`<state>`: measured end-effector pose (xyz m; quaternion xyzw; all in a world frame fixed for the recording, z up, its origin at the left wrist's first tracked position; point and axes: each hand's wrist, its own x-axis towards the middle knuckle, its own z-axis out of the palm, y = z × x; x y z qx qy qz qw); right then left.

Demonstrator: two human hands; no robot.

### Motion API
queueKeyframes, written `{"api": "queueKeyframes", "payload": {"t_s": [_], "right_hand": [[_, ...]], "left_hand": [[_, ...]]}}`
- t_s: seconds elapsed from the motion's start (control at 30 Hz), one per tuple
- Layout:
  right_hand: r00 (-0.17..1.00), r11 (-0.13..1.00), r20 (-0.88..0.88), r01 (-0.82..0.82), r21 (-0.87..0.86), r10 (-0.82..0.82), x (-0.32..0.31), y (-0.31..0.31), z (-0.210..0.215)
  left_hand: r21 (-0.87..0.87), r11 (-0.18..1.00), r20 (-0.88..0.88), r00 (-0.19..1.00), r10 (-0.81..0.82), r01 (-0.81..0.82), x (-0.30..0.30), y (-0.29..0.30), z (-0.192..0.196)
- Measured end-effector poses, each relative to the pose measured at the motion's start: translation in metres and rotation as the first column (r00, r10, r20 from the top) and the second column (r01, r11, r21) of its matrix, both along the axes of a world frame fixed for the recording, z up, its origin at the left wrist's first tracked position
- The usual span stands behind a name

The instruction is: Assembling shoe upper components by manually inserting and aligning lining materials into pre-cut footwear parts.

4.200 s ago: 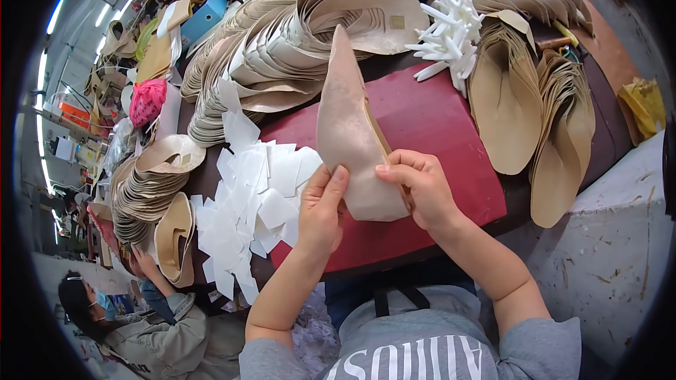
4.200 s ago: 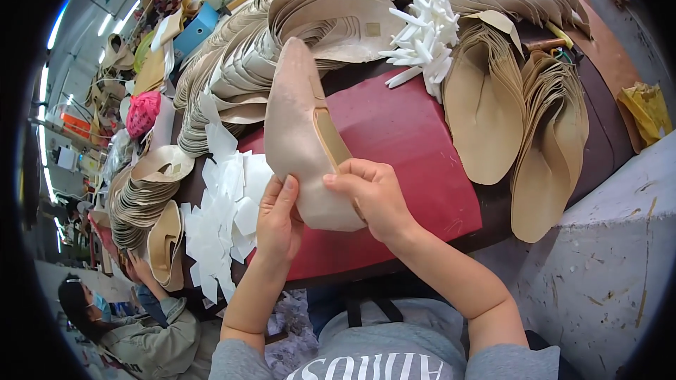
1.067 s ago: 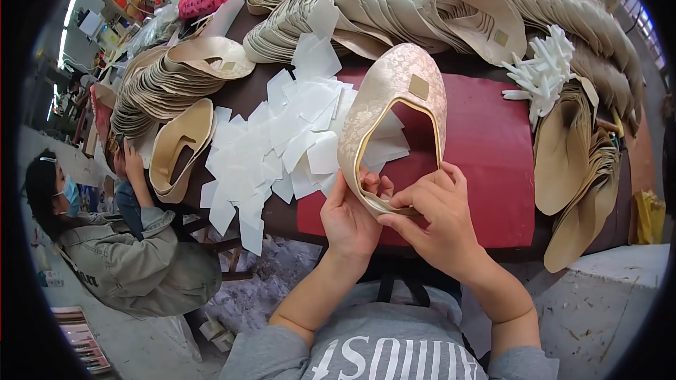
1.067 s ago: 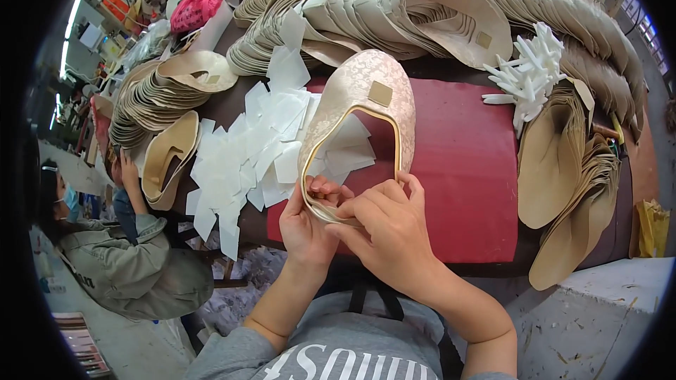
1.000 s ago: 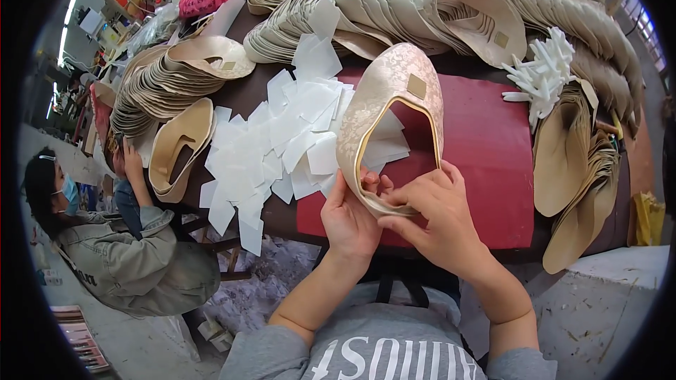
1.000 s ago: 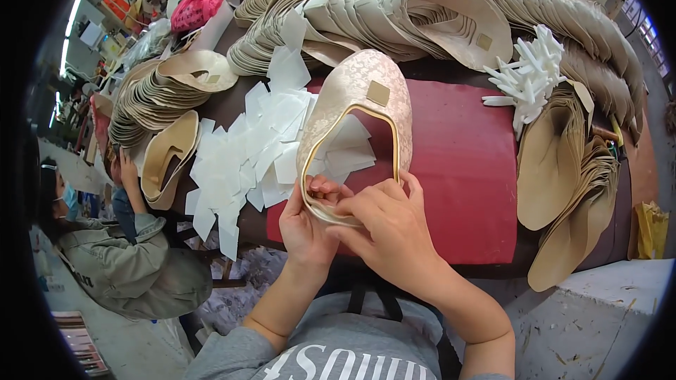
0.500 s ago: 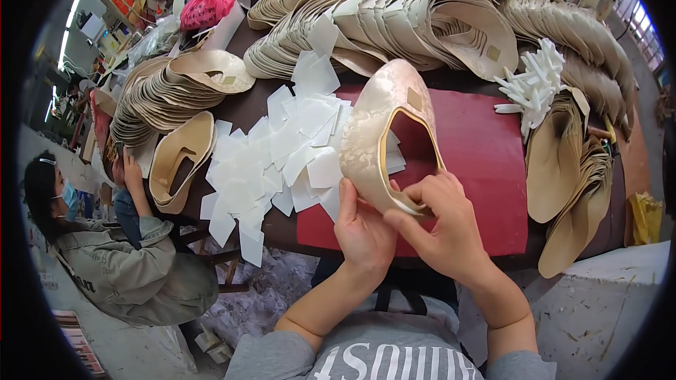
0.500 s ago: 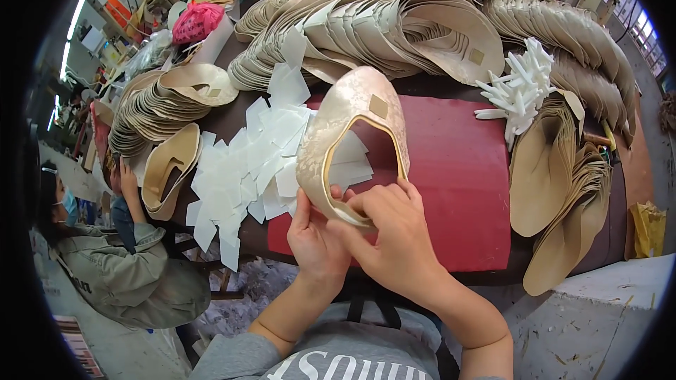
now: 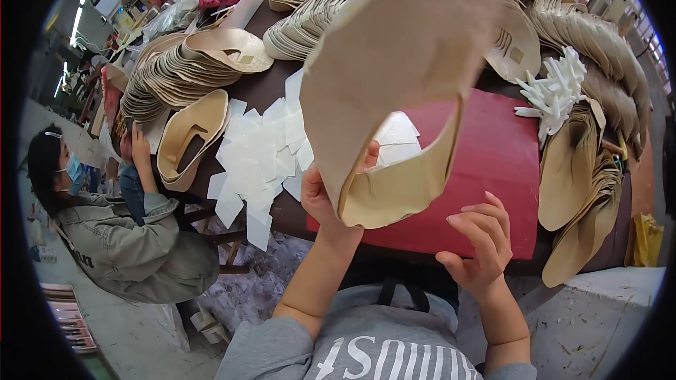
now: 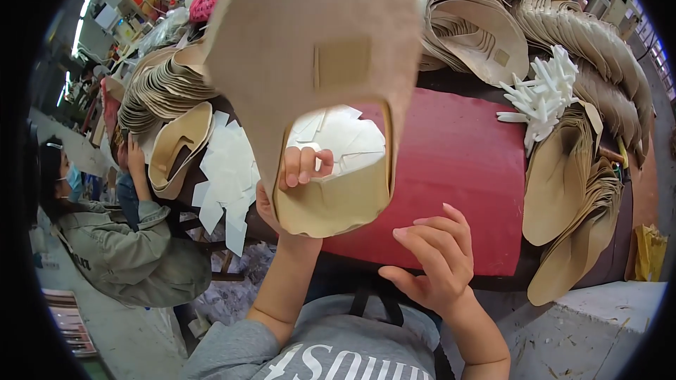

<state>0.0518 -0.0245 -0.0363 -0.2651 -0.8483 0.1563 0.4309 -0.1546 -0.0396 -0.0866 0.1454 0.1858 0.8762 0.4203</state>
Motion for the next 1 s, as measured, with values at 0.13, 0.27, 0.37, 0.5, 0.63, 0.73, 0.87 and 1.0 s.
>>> {"api": "queueKeyframes", "payload": {"t_s": [0.13,0.27,0.37,0.5,0.63,0.73,0.87,1.0], "right_hand": [[1.0,0.999,0.013,-0.013,-0.047,0.014,-0.001,0.0,-0.014],[1.0,0.998,0.025,0.015,-0.061,-0.014,0.002,0.0,-0.014],[0.999,0.997,0.034,0.021,-0.079,-0.018,-0.003,0.001,-0.02],[0.999,0.995,0.05,0.028,-0.1,-0.023,-0.014,0.002,-0.024],[0.998,0.998,0.055,0.005,-0.065,-0.002,-0.023,-0.005,-0.02],[0.998,1.0,0.068,-0.004,-0.031,0.006,-0.028,-0.004,-0.021],[0.994,0.992,0.095,0.062,-0.109,-0.052,-0.027,-0.005,-0.022],[0.998,0.991,0.061,-0.008,-0.136,0.017,-0.041,-0.014,-0.017]], "left_hand": [[0.291,0.944,-0.214,0.972,-0.094,0.155,-0.029,0.028,-0.015],[0.546,0.72,-0.426,0.882,-0.201,0.428,-0.039,0.044,-0.011],[0.5,0.758,-0.441,0.876,-0.195,0.42,-0.045,0.04,-0.015],[0.363,0.883,-0.353,0.921,-0.166,0.298,-0.043,0.024,-0.005],[0.313,0.911,-0.088,0.964,-0.253,0.268,-0.055,-0.015,-0.026],[0.325,0.902,0.168,0.921,-0.351,0.284,-0.069,-0.029,-0.038],[0.277,0.949,0.214,0.953,-0.215,0.151,-0.074,-0.032,-0.014],[0.237,0.97,-0.05,0.998,-0.035,0.046,-0.081,-0.03,-0.016]]}}
